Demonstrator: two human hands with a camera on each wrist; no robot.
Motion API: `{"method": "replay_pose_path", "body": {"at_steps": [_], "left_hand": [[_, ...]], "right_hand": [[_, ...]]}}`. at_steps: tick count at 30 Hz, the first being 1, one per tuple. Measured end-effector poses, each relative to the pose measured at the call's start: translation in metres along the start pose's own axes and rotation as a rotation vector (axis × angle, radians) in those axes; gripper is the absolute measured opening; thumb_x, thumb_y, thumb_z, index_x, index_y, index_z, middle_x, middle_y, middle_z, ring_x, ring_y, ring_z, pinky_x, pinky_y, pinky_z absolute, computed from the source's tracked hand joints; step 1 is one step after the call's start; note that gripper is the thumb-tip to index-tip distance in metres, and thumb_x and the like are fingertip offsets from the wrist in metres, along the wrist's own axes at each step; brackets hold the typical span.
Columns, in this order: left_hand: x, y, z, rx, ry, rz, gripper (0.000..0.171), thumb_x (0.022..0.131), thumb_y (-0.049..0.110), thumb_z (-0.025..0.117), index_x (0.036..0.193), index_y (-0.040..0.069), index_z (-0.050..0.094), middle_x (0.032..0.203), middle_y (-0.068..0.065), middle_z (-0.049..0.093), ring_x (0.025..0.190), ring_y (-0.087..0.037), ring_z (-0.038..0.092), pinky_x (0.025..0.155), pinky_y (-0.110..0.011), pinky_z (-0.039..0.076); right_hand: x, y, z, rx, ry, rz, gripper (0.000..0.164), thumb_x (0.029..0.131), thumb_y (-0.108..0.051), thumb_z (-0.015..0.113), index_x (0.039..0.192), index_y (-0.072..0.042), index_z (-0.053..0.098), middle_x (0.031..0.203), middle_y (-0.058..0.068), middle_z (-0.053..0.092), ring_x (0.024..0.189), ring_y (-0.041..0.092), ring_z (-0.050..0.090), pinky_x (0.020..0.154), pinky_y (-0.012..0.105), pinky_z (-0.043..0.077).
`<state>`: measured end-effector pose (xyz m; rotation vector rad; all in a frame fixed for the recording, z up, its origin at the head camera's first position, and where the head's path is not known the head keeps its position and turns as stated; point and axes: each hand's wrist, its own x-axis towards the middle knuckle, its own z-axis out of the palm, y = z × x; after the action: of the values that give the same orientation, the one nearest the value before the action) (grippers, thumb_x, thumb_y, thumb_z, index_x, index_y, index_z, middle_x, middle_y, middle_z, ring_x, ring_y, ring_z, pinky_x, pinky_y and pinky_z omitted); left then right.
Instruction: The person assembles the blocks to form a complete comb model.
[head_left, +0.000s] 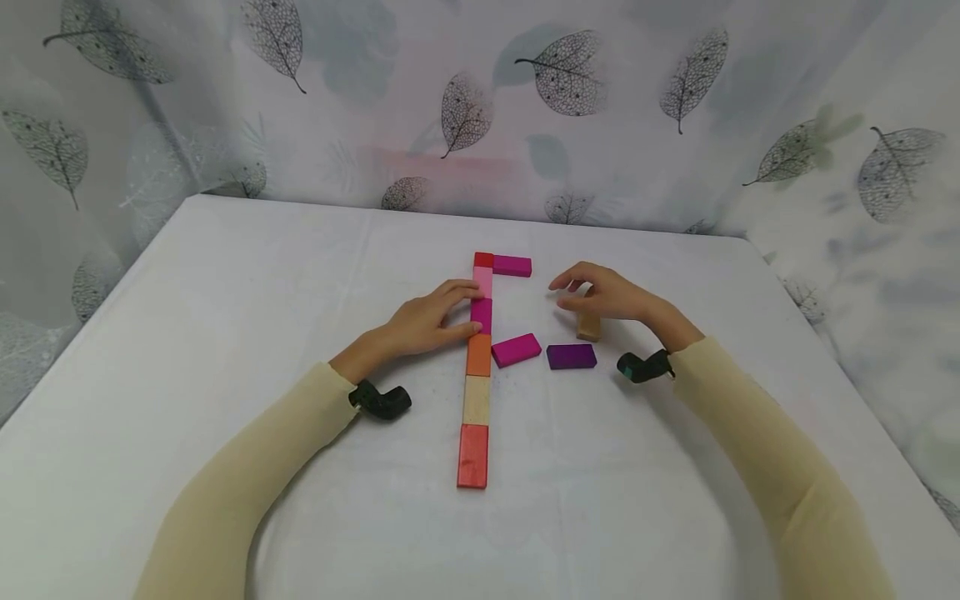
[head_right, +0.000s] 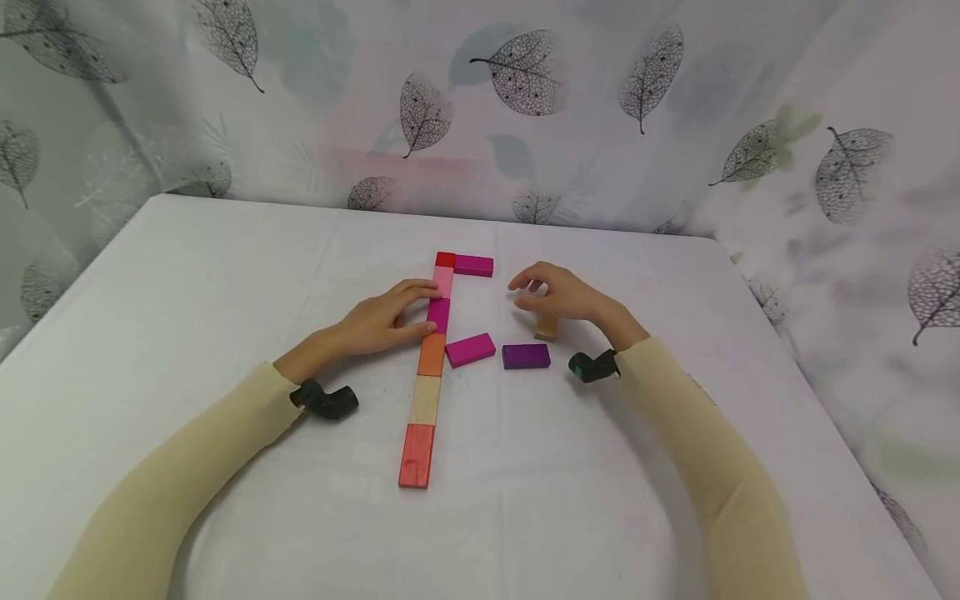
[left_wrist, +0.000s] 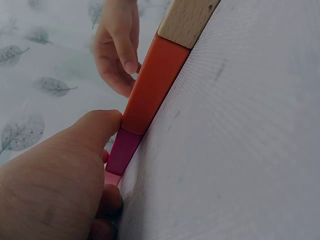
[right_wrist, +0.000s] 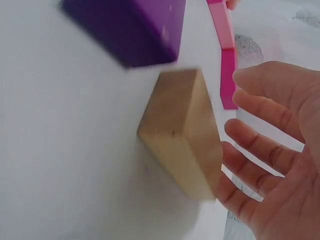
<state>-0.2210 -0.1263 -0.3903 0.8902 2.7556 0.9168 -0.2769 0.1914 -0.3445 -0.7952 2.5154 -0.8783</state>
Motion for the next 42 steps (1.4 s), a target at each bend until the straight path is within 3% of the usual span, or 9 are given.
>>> {"method": "replay_pose_path", "body": {"at_steps": [17,28,33,37,42], "left_hand": [[0.001,0.000,0.001,-0.012,-0.007,-0.015,0.058,0.095,0.039,0.059,0.145,0.015,0.044,0.154,-0.003,0.034,0.122,-0.022,0.049,0.095,-0.044,0.047],[0.001,0.000,0.001,-0.006,-0.006,-0.018,0.058,0.095,0.040,0.060,0.145,0.016,0.044,0.154,-0.002,0.034,0.118,-0.021,0.051,0.091,-0.042,0.048],[0.001,-0.001,0.001,-0.005,-0.004,-0.013,0.058,0.095,0.040,0.060,0.145,0.016,0.044,0.153,-0.003,0.034,0.112,-0.020,0.053,0.089,-0.041,0.048],[0.000,0.000,0.001,-0.010,-0.002,-0.009,0.058,0.095,0.039,0.060,0.145,0.015,0.044,0.153,-0.003,0.035,0.111,-0.020,0.053,0.088,-0.041,0.048],[0.000,0.000,0.001,-0.009,0.003,-0.008,0.057,0.095,0.039,0.060,0.145,0.016,0.045,0.153,-0.002,0.035,0.109,-0.019,0.053,0.088,-0.041,0.048]], "right_hand": [[-0.016,0.014,-0.012,0.003,-0.047,0.029,0.034,0.095,-0.013,0.063,0.126,0.000,0.060,0.126,0.017,0.055,0.112,0.029,0.050,0.098,0.049,0.041],[-0.022,0.027,-0.017,0.024,-0.102,0.007,0.037,0.095,-0.020,0.064,0.128,-0.003,0.059,0.122,0.012,0.060,0.110,0.025,0.050,0.101,0.049,0.042],[-0.026,0.031,-0.019,0.045,-0.117,-0.052,0.031,0.093,-0.003,0.058,0.125,-0.001,0.060,0.127,0.016,0.059,0.116,0.030,0.050,0.100,0.053,0.041],[-0.028,0.035,-0.020,0.070,-0.138,-0.098,0.041,0.086,0.012,0.050,0.123,-0.001,0.061,0.128,0.017,0.058,0.118,0.031,0.049,0.098,0.054,0.041],[-0.029,0.038,-0.020,0.061,-0.170,-0.163,0.050,0.082,0.017,0.046,0.123,-0.004,0.064,0.136,0.015,0.055,0.124,0.028,0.047,0.097,0.052,0.042]]}}
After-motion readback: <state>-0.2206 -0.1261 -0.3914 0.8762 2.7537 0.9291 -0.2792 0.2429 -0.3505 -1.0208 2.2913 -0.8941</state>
